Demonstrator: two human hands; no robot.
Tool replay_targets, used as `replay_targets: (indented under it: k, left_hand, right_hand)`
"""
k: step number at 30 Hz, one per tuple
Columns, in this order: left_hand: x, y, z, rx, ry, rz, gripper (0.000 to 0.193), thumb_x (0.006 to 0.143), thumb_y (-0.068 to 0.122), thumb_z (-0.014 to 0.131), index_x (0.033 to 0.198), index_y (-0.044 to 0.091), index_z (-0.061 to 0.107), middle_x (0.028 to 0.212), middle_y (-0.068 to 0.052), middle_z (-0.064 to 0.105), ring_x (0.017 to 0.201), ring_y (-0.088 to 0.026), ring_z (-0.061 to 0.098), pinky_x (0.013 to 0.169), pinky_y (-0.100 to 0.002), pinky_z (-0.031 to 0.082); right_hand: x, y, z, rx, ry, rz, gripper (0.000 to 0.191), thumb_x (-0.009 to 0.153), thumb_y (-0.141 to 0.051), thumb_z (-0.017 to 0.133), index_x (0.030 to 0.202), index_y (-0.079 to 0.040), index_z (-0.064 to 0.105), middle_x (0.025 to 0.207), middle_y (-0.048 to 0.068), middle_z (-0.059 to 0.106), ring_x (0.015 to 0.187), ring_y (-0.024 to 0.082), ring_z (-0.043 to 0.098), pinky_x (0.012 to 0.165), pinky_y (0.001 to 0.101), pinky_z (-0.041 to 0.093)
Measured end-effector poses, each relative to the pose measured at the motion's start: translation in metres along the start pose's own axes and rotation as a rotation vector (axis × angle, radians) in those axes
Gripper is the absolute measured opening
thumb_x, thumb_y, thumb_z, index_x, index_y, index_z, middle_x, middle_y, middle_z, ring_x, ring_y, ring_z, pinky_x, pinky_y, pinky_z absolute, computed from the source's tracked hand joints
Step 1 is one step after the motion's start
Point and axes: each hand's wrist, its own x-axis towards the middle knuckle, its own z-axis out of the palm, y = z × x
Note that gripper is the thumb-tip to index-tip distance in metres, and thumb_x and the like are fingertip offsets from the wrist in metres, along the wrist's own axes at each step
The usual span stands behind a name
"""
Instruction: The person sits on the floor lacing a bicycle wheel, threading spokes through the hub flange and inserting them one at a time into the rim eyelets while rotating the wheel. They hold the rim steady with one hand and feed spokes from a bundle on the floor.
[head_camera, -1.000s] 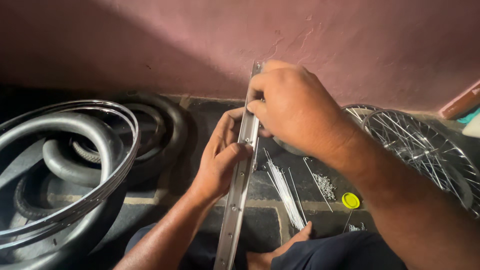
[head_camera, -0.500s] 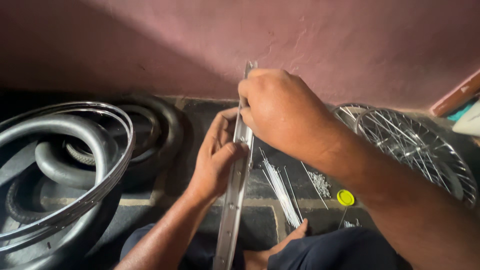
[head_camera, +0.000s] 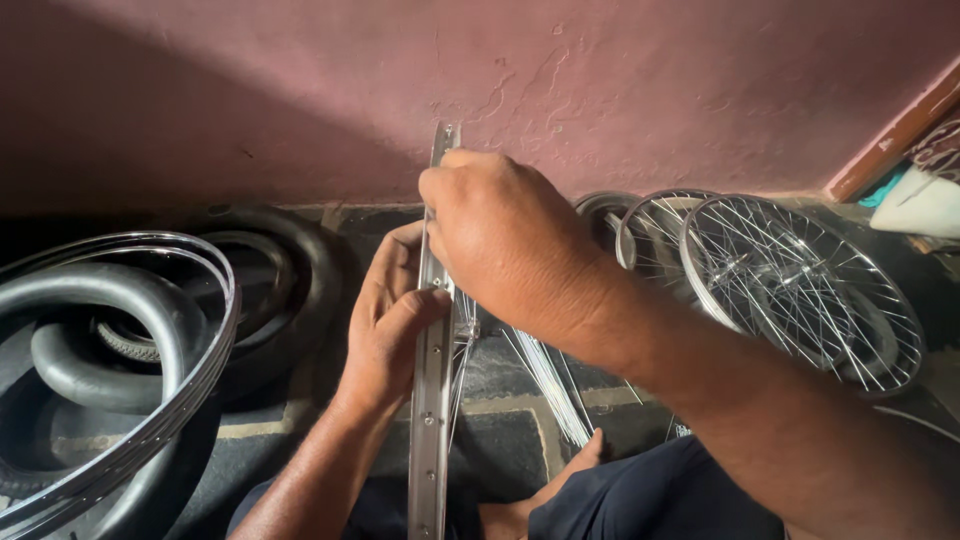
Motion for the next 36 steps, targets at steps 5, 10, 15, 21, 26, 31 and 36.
replay_targets:
  k: [5,10,15,21,26,31,36]
  left_hand:
    - [-0.001,-0.001,-0.002,0.03,-0.001,-0.005,0.063,0.081,0.004,0.058,0.142,-0.006,0.045,0.126,-0.013,0.058,0.118,-0.018,0.055,0.102,-0.031,0.044]
    - [0.0,-0.001,-0.004,0.014,0.018,-0.01,0.066,0.079,0.005,0.058,0.143,-0.004,0.044,0.125,-0.014,0.058,0.117,-0.018,0.055,0.103,-0.032,0.045]
    - [0.0,-0.002,-0.002,0.019,0.023,0.006,0.066,0.078,0.004,0.057,0.141,-0.006,0.044,0.127,-0.013,0.057,0.121,-0.017,0.054,0.106,-0.031,0.044]
    - [-0.001,0.001,-0.001,0.006,0.027,0.002,0.064,0.079,0.003,0.059,0.141,-0.005,0.044,0.125,-0.012,0.057,0.12,-0.017,0.054,0.105,-0.032,0.043]
    - [0.0,-0.001,-0.001,0.011,0.034,0.036,0.065,0.079,0.003,0.058,0.142,-0.004,0.044,0.129,-0.01,0.058,0.122,-0.015,0.056,0.105,-0.029,0.044]
    - [0.012,-0.008,-0.022,-0.147,0.105,-0.126,0.042,0.094,0.007,0.059,0.135,-0.005,0.057,0.112,-0.012,0.066,0.097,-0.018,0.064,0.086,-0.032,0.053]
    - [0.023,-0.024,-0.051,-0.265,-0.051,-0.222,0.021,0.103,0.009,0.06,0.122,0.002,0.065,0.102,-0.01,0.072,0.088,-0.018,0.07,0.078,-0.033,0.059]
  right_hand:
    - [0.001,0.003,0.001,0.028,-0.002,-0.009,0.015,0.081,-0.01,0.075,0.078,0.001,0.065,0.082,0.016,0.066,0.077,0.036,0.07,0.067,0.0444,0.057]
    - [0.003,0.003,0.002,0.023,-0.035,-0.009,0.012,0.084,-0.007,0.073,0.08,0.001,0.065,0.082,0.016,0.066,0.076,0.034,0.071,0.067,0.0433,0.057]
    - [0.003,-0.001,0.004,-0.007,-0.026,0.029,0.015,0.083,-0.008,0.074,0.079,0.002,0.062,0.082,0.016,0.065,0.076,0.034,0.07,0.065,0.0439,0.057]
    - [0.006,0.001,0.0,0.024,-0.051,-0.01,0.015,0.083,-0.008,0.074,0.08,0.002,0.063,0.082,0.015,0.065,0.076,0.033,0.07,0.067,0.0432,0.057]
    - [0.004,0.0,-0.01,0.025,-0.129,-0.075,0.011,0.088,-0.01,0.069,0.083,0.0,0.067,0.084,0.015,0.066,0.076,0.032,0.07,0.071,0.0425,0.057]
    - [-0.021,-0.009,-0.008,-0.029,-0.105,-0.132,0.018,0.096,-0.015,0.067,0.095,0.002,0.064,0.096,0.018,0.066,0.079,0.033,0.071,0.071,0.0413,0.059]
    - [-0.038,-0.016,0.002,-0.024,0.079,-0.167,0.02,0.094,-0.016,0.068,0.102,0.002,0.064,0.111,0.021,0.068,0.089,0.035,0.073,0.073,0.0404,0.06]
